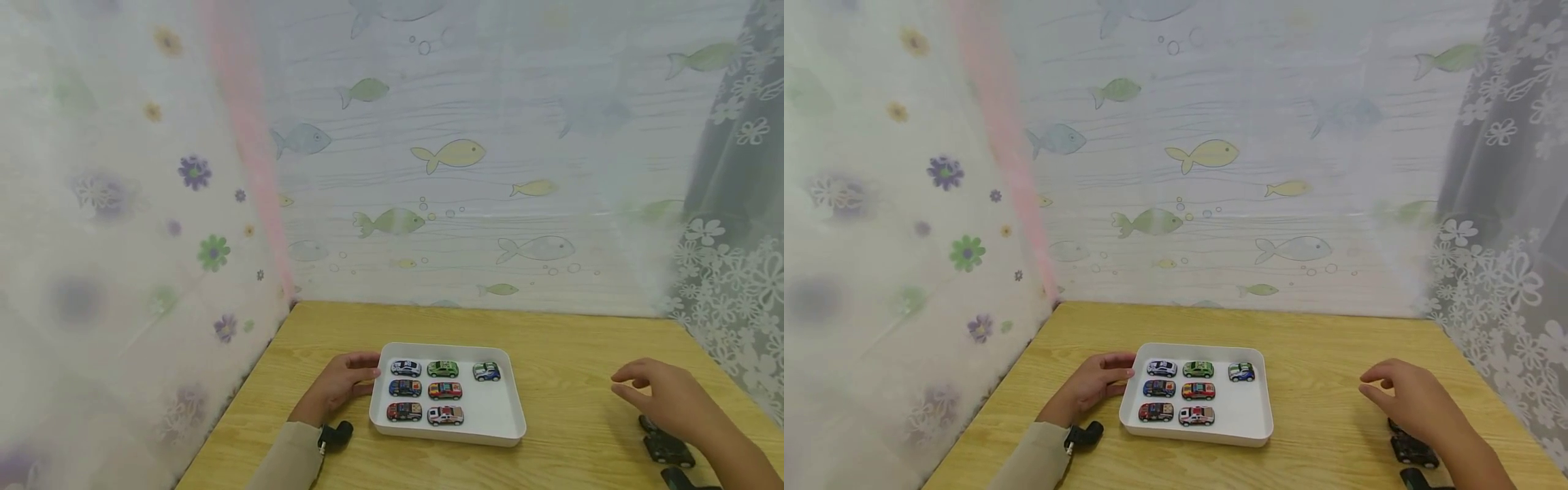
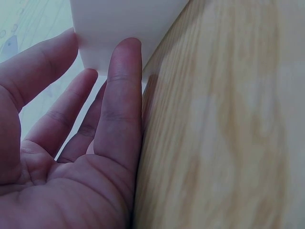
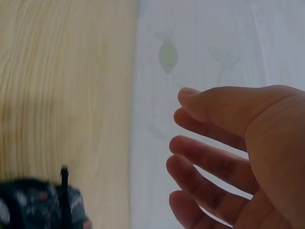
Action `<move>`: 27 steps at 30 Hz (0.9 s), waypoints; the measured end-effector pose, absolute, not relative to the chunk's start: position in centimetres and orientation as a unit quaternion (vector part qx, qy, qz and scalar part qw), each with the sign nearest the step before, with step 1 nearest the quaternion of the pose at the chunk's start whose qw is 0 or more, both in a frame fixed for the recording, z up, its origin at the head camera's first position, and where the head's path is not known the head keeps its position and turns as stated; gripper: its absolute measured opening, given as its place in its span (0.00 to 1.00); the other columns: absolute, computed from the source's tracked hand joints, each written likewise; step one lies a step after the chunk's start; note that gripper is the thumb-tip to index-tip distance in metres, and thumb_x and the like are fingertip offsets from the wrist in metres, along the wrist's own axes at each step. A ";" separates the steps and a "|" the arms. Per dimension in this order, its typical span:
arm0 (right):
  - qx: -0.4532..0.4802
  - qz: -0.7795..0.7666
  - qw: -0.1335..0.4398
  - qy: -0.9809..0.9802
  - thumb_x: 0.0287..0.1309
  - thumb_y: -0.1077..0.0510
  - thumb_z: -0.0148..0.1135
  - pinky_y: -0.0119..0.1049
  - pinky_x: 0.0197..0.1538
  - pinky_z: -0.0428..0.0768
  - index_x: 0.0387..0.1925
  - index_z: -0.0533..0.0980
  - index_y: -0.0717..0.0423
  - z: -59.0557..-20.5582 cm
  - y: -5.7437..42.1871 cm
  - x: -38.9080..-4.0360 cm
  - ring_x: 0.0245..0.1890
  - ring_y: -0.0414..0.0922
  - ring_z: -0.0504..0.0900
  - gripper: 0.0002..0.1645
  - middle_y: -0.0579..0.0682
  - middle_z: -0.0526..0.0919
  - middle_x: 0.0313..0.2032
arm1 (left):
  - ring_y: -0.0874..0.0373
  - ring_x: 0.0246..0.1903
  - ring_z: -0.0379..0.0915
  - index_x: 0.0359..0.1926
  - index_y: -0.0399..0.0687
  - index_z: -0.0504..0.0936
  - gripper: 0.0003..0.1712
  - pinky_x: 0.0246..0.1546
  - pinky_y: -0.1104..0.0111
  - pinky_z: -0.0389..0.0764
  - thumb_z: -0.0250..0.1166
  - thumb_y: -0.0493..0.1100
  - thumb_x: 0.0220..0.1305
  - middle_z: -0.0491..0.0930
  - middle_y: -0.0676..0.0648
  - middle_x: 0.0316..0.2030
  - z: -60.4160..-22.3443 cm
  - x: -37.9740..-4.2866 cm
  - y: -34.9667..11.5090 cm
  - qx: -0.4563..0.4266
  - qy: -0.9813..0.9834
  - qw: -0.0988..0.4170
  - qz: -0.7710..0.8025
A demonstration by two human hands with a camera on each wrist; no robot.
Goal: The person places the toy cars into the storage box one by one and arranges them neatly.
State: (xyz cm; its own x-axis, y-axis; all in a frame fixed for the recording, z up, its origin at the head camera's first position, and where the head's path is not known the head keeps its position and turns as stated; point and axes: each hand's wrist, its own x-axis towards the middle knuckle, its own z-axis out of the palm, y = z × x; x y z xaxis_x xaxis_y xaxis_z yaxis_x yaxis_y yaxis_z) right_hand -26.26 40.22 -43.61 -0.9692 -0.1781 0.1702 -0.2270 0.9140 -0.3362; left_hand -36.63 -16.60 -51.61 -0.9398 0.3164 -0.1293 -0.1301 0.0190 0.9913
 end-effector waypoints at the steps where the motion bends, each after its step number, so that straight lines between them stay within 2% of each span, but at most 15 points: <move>1: 0.103 0.180 0.068 -0.976 0.63 0.50 0.72 0.51 0.36 0.85 0.45 0.87 0.53 -43.7 40.6 -26.2 0.39 0.52 0.86 0.14 0.60 0.86 0.50 | 0.50 0.56 0.82 0.68 0.38 0.76 0.28 0.53 0.58 0.87 0.69 0.39 0.70 0.79 0.38 0.63 -51.6 -36.6 -16.6 0.067 0.696 0.160 0.697; 6: 0.094 0.180 0.064 -0.977 0.62 0.52 0.73 0.47 0.34 0.86 0.46 0.87 0.53 -44.5 42.8 -25.6 0.37 0.51 0.86 0.14 0.63 0.86 0.51 | 0.51 0.55 0.83 0.68 0.37 0.76 0.29 0.53 0.59 0.87 0.70 0.38 0.69 0.79 0.38 0.63 -51.8 -36.6 -16.6 0.068 0.689 0.163 0.703; 10: 0.082 0.183 0.046 -0.979 0.61 0.55 0.73 0.47 0.33 0.85 0.50 0.86 0.56 -45.2 44.8 -24.9 0.38 0.53 0.86 0.16 0.68 0.84 0.52 | 0.51 0.55 0.83 0.68 0.37 0.75 0.29 0.53 0.59 0.87 0.70 0.38 0.68 0.78 0.37 0.63 -51.7 -36.6 -16.5 0.068 0.685 0.165 0.707; 17: 0.050 0.190 -0.049 -0.979 0.57 0.63 0.73 0.51 0.38 0.87 0.54 0.83 0.60 -46.0 47.1 -24.6 0.43 0.63 0.85 0.22 0.75 0.80 0.54 | 0.50 0.56 0.82 0.69 0.37 0.75 0.29 0.54 0.58 0.87 0.70 0.38 0.69 0.78 0.37 0.64 -51.6 -36.6 -16.6 0.070 0.685 0.166 0.705; 22: 0.035 0.218 -0.103 -0.970 0.59 0.64 0.71 0.52 0.40 0.87 0.56 0.82 0.62 -46.7 47.5 -24.5 0.45 0.64 0.85 0.22 0.73 0.80 0.56 | 0.50 0.56 0.82 0.68 0.36 0.75 0.28 0.54 0.58 0.87 0.68 0.37 0.70 0.78 0.37 0.64 -51.5 -36.6 -16.6 0.070 0.686 0.165 0.705; 27: 0.037 0.233 -0.110 -0.966 0.60 0.66 0.69 0.52 0.41 0.87 0.56 0.81 0.63 -47.3 47.4 -24.5 0.46 0.63 0.85 0.22 0.70 0.82 0.55 | 0.50 0.56 0.82 0.68 0.36 0.75 0.28 0.53 0.58 0.87 0.69 0.37 0.70 0.78 0.37 0.63 -51.4 -36.4 -16.5 0.071 0.685 0.165 0.706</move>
State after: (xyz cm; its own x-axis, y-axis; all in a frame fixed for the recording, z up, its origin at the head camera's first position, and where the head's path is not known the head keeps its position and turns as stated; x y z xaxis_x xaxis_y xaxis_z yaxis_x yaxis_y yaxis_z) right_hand -24.51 47.45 -47.27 -0.9731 -0.1227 -0.1952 -0.0203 0.8889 -0.4577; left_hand -36.43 -16.51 -51.41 -0.9354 0.3302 -0.1264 -0.1367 -0.0080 0.9906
